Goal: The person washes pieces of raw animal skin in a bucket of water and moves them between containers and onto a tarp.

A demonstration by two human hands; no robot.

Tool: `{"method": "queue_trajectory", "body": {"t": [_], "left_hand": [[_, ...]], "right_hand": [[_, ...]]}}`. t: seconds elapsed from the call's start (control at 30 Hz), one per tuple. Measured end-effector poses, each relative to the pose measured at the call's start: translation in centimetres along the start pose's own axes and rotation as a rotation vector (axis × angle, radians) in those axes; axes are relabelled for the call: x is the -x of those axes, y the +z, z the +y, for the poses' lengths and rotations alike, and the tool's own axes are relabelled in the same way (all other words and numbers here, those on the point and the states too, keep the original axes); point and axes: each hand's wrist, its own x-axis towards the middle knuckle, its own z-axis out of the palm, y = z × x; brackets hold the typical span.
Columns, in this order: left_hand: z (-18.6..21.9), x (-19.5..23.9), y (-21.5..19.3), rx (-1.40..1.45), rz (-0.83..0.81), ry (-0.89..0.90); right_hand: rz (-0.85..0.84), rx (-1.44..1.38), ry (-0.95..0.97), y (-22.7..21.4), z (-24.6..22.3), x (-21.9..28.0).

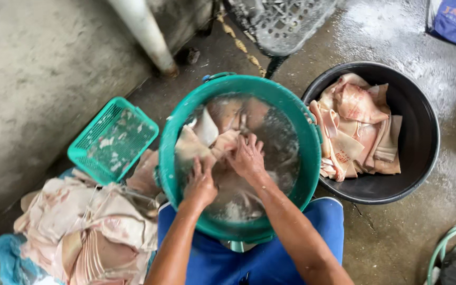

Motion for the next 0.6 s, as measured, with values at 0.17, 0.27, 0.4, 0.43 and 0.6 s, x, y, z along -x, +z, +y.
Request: {"method": "queue_trajectory", "body": {"t": [0.17,0.27,0.4,0.43,0.6], "left_hand": [[-1.5,-1.1,5.0,0.091,-0.167,-0.137],[-2.0,-2.3,5.6,0.503,0.054,-0.201],[-1.5,-3.0,6.8,0.549,-0.087,-0.261],[-1.5,-3.2,7.1,0.565,-0.096,-0.248],[-1.0,-3.6,7.2,0.696,0.195,-0.149]], "right_hand": [[0.132,-0.302,0.004,5.5,-2.1,2.5],[-0.142,-0.376,0.081,8.2,-0.9,3.8],[-0.382,-0.304,0.146,9.0,0.9,2.2],[-0.382,-0.332,0.168,9.0,1.3,2.2],[-0.373,-0.754,0.178,4.2,3.5,3.4]]}}
